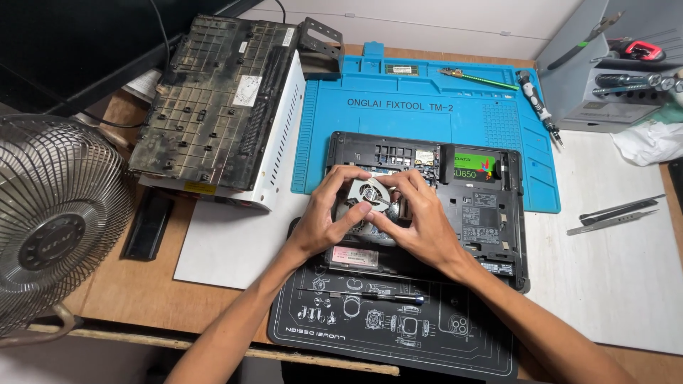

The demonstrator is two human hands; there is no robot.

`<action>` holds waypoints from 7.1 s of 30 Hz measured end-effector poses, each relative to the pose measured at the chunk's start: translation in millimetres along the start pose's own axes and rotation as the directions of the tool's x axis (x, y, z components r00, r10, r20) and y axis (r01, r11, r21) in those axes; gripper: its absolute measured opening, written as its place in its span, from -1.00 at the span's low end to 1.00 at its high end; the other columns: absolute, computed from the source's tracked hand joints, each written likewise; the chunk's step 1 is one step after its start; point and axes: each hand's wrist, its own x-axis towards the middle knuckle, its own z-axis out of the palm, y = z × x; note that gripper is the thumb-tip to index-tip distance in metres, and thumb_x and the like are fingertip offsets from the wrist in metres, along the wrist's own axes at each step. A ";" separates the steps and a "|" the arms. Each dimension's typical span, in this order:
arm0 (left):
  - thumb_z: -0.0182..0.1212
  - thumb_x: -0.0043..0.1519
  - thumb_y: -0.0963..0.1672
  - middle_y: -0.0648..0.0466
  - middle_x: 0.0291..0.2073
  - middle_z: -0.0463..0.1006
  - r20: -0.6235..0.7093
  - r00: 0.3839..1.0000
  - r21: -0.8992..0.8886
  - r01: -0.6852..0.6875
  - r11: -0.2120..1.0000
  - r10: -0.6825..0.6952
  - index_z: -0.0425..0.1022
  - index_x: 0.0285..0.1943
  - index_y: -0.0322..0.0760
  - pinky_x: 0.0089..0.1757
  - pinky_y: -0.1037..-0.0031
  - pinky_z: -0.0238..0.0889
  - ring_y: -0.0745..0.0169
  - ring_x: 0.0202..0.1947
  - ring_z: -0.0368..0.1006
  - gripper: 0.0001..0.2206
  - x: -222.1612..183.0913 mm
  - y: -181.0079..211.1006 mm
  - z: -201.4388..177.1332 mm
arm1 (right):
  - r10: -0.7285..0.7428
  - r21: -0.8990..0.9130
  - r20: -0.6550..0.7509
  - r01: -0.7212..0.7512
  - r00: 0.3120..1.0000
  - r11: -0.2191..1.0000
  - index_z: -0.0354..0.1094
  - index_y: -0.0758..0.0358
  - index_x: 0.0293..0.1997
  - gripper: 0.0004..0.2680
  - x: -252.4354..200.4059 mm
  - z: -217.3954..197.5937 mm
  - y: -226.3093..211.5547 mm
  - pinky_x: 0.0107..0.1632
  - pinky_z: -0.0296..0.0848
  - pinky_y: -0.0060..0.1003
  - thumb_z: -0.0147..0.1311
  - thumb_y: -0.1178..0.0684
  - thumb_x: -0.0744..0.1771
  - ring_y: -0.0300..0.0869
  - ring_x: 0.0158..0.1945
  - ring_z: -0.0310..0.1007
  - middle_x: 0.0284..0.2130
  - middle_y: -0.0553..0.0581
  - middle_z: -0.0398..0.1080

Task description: Disassembling a laptop by removing the back cover and internal components including the heatsink and cooling fan.

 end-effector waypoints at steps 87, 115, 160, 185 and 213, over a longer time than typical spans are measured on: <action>0.27 0.29 -0.15 -0.09 0.00 0.36 -0.002 0.995 0.309 -0.099 0.946 0.105 0.41 0.19 -0.29 0.10 0.00 0.30 -0.24 0.08 0.43 -0.70 -20.6 32.2 -14.6 | -0.132 -0.155 0.010 0.132 0.991 0.979 0.36 0.19 0.26 -0.54 -3.0 0.0 -10.7 0.11 0.20 -0.02 0.32 -0.14 0.26 -0.06 -0.10 0.48 -0.10 0.11 0.37; 0.16 0.30 -0.24 -0.04 -0.15 0.44 -0.517 0.845 0.513 0.435 0.740 -0.138 0.43 0.09 -0.24 -0.05 0.14 0.38 -0.15 -0.04 0.49 -0.80 -141.8 59.3 -99.4 | -0.228 -0.584 0.481 0.503 0.847 0.637 0.41 0.34 0.07 -0.48 32.5 173.7 -110.9 0.06 0.23 -0.06 0.23 -0.38 0.25 -0.05 -0.16 0.42 -0.24 0.20 0.41; 0.24 0.31 -0.15 -0.01 0.09 0.34 -0.611 0.791 0.691 0.547 0.473 -0.023 0.44 0.15 -0.07 0.08 0.05 0.19 -0.22 0.11 0.36 -0.75 -132.0 25.8 -98.4 | -0.444 -0.425 0.344 0.559 0.828 0.713 0.13 0.26 0.34 -0.56 18.6 172.3 -99.7 0.32 0.19 0.24 0.16 0.00 0.33 0.22 0.03 0.54 0.05 0.29 0.30; 0.14 0.28 -0.25 -0.01 -0.04 0.45 -0.350 0.917 0.806 0.192 0.560 0.190 0.56 0.01 -0.20 0.02 0.25 0.25 0.04 -0.03 0.44 -0.81 -105.1 24.9 -37.3 | -0.352 -0.494 0.301 0.461 0.886 0.737 0.28 0.18 0.28 -0.60 0.0 55.1 -60.5 0.32 0.15 0.25 0.21 -0.06 0.32 0.03 0.04 0.50 -0.05 0.22 0.43; 0.00 0.18 -0.35 -0.14 -0.13 0.41 -0.075 0.975 0.458 -0.153 0.876 0.209 0.50 -0.26 -0.41 0.03 0.24 0.23 -0.05 -0.02 0.33 -0.84 8.7 -12.0 7.5 | -0.597 -0.401 0.429 0.735 0.678 0.546 0.32 0.26 0.24 -0.76 -93.7 -15.2 7.1 -0.01 0.36 -0.06 -0.10 0.25 0.41 -0.03 -0.13 0.41 -0.03 0.28 0.42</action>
